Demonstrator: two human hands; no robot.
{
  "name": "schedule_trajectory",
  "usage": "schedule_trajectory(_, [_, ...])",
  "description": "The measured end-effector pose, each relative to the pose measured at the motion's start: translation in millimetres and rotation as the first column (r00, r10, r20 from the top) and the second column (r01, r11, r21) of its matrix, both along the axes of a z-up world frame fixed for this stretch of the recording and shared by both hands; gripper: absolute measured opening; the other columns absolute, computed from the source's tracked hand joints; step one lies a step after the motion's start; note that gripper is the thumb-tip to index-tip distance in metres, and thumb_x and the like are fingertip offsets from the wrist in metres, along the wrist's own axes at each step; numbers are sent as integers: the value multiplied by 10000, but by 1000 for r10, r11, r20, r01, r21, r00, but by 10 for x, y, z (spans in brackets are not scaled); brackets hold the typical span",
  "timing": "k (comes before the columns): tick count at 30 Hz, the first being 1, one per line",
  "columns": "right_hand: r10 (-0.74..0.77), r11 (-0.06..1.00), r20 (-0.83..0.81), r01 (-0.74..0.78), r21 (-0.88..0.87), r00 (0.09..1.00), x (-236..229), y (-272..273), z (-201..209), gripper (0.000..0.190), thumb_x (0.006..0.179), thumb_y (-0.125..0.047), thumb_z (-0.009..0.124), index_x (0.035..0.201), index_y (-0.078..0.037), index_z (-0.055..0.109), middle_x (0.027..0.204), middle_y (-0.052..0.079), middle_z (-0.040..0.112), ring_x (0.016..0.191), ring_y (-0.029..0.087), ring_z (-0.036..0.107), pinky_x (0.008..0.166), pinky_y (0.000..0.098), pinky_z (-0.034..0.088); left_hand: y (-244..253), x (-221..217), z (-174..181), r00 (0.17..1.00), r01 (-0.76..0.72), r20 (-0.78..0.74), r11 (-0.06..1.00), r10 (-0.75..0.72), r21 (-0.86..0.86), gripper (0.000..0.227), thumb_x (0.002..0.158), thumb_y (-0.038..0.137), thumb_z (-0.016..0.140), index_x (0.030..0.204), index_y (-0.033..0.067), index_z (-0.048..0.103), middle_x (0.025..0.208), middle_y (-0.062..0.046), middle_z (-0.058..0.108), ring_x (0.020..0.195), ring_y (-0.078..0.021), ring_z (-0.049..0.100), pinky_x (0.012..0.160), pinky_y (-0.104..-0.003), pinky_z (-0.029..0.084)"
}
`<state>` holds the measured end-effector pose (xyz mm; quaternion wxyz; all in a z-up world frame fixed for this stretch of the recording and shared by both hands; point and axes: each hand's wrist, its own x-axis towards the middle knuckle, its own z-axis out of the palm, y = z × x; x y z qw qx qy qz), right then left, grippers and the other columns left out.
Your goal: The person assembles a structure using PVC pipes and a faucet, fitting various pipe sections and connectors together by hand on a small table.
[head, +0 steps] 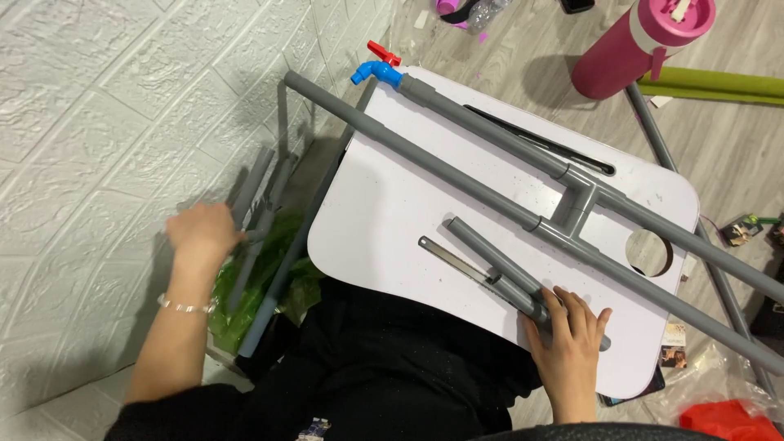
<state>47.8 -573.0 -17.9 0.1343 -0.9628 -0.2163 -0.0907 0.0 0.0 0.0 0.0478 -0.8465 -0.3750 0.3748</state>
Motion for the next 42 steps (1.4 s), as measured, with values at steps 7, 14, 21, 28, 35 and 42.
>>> schedule_trajectory(7, [19,1000,24,-18,-18,1000,26,-25,-24,614,883,-325,798,1442,-122,644,1423,128,623,1361,357,567,1265,763,281,-3,526,-392,712,284,669,959,-212,3,338,1107,354,633,950,56,669,805,-145,694,775,-345,680,575,-497,578])
schedule_trajectory(14, [56,998,-29,-56,0,998,221,12,199,711,888,-461,737,1494,-114,607,1472,189,600,1407,421,524,1212,808,275,-463,1435,-281,-128,340,363,384,923,-858,841,903,559,659,1573,170,333,1369,-226,675,855,-182,797,705,-255,663])
schedule_trajectory(21, [104,995,11,-103,-8,995,149,-52,234,650,906,-442,746,1470,-132,646,1436,126,633,1352,368,560,1200,672,420,-446,1829,-541,-225,353,189,261,956,-899,939,836,361,822,1603,194,307,1314,-154,638,908,-248,787,817,-345,695])
schedule_trajectory(28, [31,998,-52,-28,63,998,279,-379,127,744,896,-512,699,1549,-184,558,1538,153,582,1416,380,514,1275,708,278,-434,1899,-600,-152,352,157,202,976,-914,903,931,154,752,1644,284,214,1116,-105,703,798,-228,759,759,-348,665])
schedule_trajectory(35, [-280,959,-62,282,27,958,686,-906,588,605,1063,-194,631,1620,-25,469,1567,282,458,1445,467,389,1190,713,284,-316,1956,-910,-169,346,232,279,958,-896,681,974,294,798,1474,276,336,1075,-54,673,659,-181,694,676,-332,652])
schedule_trajectory(42, [-300,942,-296,231,-244,907,988,-1674,487,572,977,-205,674,1519,-44,586,1422,246,623,1390,427,528,1279,711,160,-66,1700,-691,143,264,666,621,732,-738,202,1067,288,735,1027,232,545,1037,-9,547,902,-118,609,605,-265,653])
